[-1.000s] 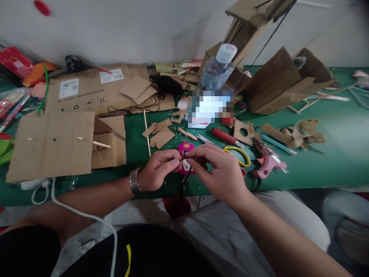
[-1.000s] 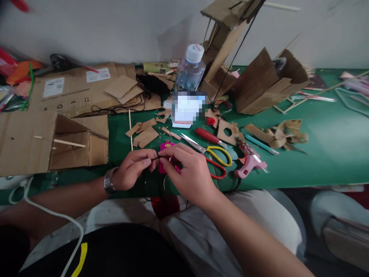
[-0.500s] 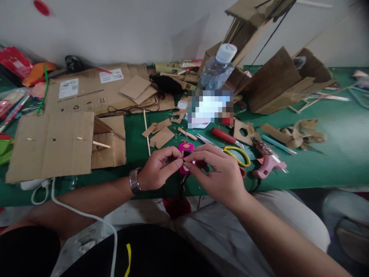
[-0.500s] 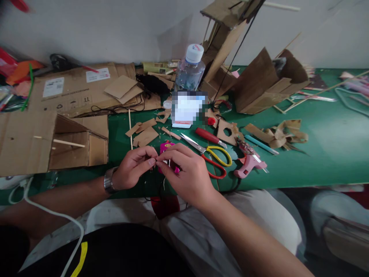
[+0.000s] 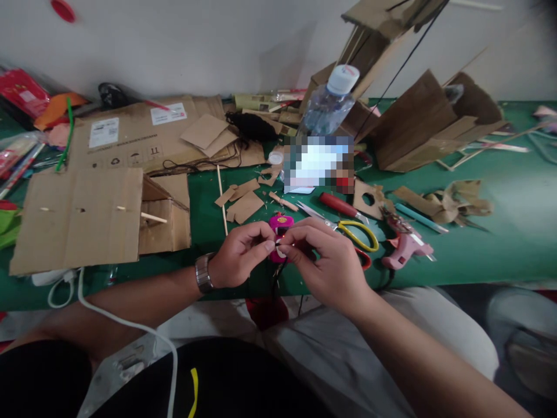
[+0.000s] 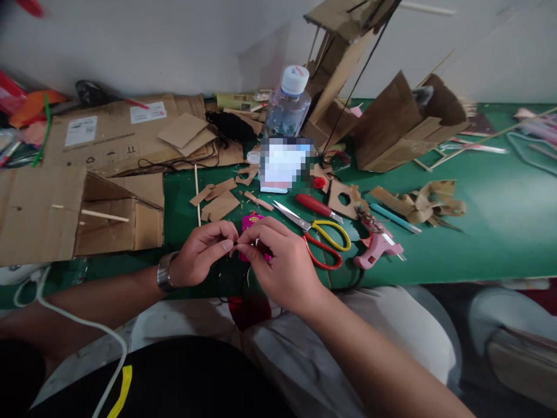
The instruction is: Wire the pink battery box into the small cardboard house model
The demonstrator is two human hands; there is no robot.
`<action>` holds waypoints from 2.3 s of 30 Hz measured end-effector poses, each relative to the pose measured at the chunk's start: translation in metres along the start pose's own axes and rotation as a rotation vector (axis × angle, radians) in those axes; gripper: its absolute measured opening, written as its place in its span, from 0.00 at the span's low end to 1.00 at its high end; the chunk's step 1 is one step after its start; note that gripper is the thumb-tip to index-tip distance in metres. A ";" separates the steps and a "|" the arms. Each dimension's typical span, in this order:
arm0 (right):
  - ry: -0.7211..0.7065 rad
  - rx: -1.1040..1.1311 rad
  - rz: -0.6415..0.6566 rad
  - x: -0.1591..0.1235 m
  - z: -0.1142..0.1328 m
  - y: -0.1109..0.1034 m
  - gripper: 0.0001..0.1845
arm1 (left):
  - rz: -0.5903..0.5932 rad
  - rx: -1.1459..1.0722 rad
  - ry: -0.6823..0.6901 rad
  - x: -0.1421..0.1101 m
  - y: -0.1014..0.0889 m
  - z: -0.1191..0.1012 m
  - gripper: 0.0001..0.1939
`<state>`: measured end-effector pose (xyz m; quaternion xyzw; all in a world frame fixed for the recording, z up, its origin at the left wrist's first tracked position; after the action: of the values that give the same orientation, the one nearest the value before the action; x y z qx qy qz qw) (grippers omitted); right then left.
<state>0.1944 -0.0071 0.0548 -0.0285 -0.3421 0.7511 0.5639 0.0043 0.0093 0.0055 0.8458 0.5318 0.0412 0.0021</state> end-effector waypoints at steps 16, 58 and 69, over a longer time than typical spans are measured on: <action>0.006 0.058 0.121 0.004 0.001 0.000 0.08 | -0.017 -0.023 -0.048 0.001 -0.001 0.000 0.17; -0.084 -0.082 0.146 -0.002 0.003 0.003 0.06 | -0.067 0.092 0.043 0.000 -0.001 0.002 0.14; -0.060 -0.039 0.100 -0.001 0.000 0.004 0.07 | -0.109 -0.060 -0.021 0.000 0.001 0.003 0.16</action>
<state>0.1920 -0.0088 0.0524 -0.0340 -0.3716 0.7719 0.5147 0.0052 0.0095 0.0027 0.8155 0.5756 0.0480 0.0355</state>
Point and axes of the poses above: each hand's wrist, its own x-axis towards the middle knuckle, its own y-axis out of the palm, z = x × y, the point moved 1 cm from there along x, towards the middle knuckle, and after that the axes turned 6 degrees about -y, right-handed, at the moved point
